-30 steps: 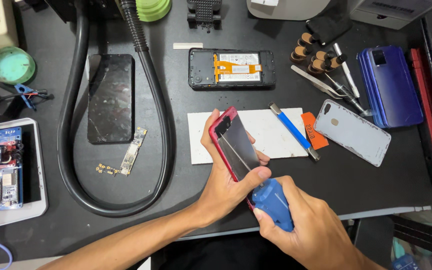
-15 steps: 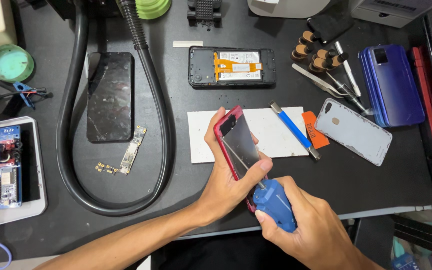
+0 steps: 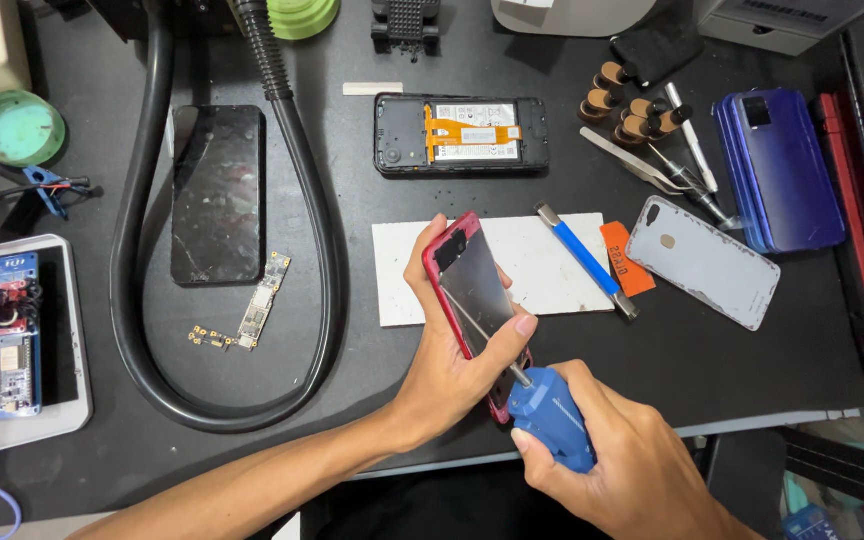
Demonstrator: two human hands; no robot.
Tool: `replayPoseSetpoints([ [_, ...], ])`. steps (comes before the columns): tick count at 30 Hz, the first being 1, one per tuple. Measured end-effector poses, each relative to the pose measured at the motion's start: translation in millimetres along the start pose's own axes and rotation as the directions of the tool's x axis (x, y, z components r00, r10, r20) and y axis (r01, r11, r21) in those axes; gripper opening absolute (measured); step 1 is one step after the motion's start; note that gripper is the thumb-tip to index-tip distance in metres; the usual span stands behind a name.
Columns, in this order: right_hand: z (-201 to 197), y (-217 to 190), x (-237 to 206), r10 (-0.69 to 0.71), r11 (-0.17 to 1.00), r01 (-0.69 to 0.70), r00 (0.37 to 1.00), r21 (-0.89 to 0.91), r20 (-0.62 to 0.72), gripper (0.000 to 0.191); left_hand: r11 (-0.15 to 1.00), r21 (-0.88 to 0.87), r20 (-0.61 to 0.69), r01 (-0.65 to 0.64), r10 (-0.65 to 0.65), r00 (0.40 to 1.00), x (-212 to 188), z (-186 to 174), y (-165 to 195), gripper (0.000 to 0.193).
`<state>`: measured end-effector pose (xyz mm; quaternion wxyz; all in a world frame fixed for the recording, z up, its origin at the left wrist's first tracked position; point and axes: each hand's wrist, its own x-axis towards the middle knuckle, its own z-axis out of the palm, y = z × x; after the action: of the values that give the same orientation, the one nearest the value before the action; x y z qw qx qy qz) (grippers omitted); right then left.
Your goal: The person uses a blue electric screwdriver to remove screws from the back of a pink smartphone. They then separate the phone's back cover from the main body, exposing the internal components. Finally, they use a vacuum hose to clean the inside of the phone.
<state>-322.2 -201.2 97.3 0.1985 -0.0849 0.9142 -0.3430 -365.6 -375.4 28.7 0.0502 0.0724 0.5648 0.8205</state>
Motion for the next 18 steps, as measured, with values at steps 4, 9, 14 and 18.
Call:
replayPoseSetpoints([
  [4, -2.3, -5.4, 8.2, 0.023, 1.0, -0.024, 0.999, -0.009, -0.037, 0.046, 1.0, -0.002, 0.016, -0.005, 0.005, 1.0, 4.9, -3.9, 0.3, 0.103],
  [9, 2.8, -6.7, 14.7, 0.007, 1.0, -0.007, 0.999, -0.007, -0.047, 0.045, 1.0, 0.011, 0.023, -0.028, 0.028, 0.999, 4.0, -6.5, -4.8, 0.104],
  [14, 2.3, -9.2, 4.5, 0.028, 0.999, -0.028, 1.0, -0.021, -0.01, 0.045, 1.0, -0.013, 0.023, 0.012, -0.011, 1.0, -2.0, -6.2, -2.3, 0.105],
  [18, -0.1, -8.7, 7.4, 0.024, 1.0, -0.024, 0.999, -0.004, -0.031, 0.045, 1.0, -0.013, 0.037, 0.006, -0.005, 0.999, 2.1, -6.9, 0.7, 0.105],
])
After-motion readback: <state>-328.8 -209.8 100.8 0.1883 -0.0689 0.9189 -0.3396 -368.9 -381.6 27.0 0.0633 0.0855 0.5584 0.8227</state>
